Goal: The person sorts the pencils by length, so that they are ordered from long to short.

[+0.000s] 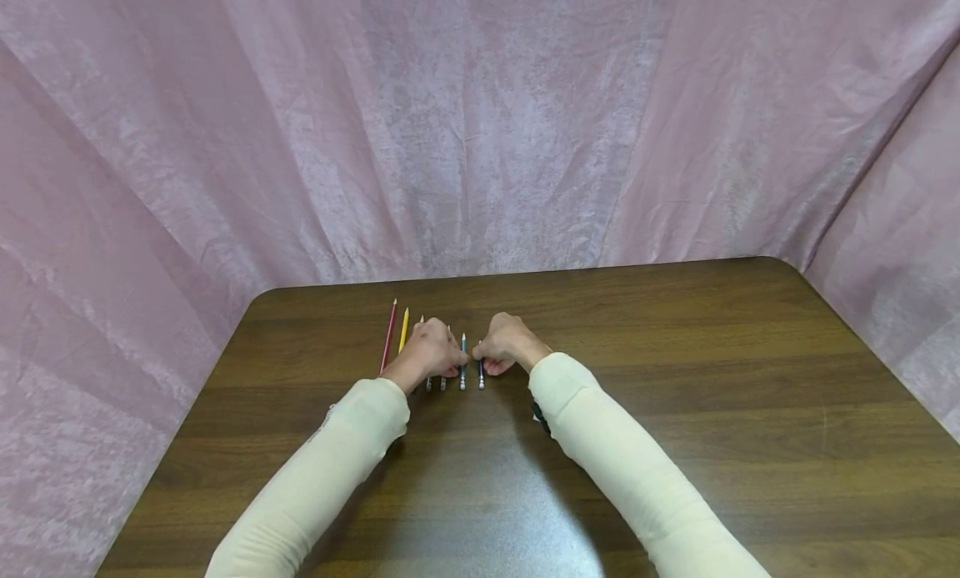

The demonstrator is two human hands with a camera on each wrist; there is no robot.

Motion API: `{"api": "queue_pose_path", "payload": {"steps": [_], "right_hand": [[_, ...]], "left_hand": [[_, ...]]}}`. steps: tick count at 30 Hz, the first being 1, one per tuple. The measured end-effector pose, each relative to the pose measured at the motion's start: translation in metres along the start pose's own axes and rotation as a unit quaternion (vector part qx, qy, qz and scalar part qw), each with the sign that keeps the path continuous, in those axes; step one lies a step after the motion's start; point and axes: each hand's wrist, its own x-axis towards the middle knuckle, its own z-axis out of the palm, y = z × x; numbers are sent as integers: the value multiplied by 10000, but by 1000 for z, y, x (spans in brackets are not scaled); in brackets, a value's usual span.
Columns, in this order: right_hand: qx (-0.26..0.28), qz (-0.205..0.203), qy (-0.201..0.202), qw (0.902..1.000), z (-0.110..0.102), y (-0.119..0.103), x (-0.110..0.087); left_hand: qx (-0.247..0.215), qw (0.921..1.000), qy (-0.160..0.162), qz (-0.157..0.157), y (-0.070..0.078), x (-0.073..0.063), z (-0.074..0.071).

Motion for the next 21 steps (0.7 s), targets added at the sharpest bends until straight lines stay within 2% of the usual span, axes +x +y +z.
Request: {"api": "queue_pose_path", "payload": {"steps": [13,21], "right_hand": [[37,88,-108,9999,-2,0,0],[67,-73,-75,9999,-2,2,0]], "left_hand": [[107,9999,20,65,-1,0,1],[115,9999,43,90,0,0,0]]}}
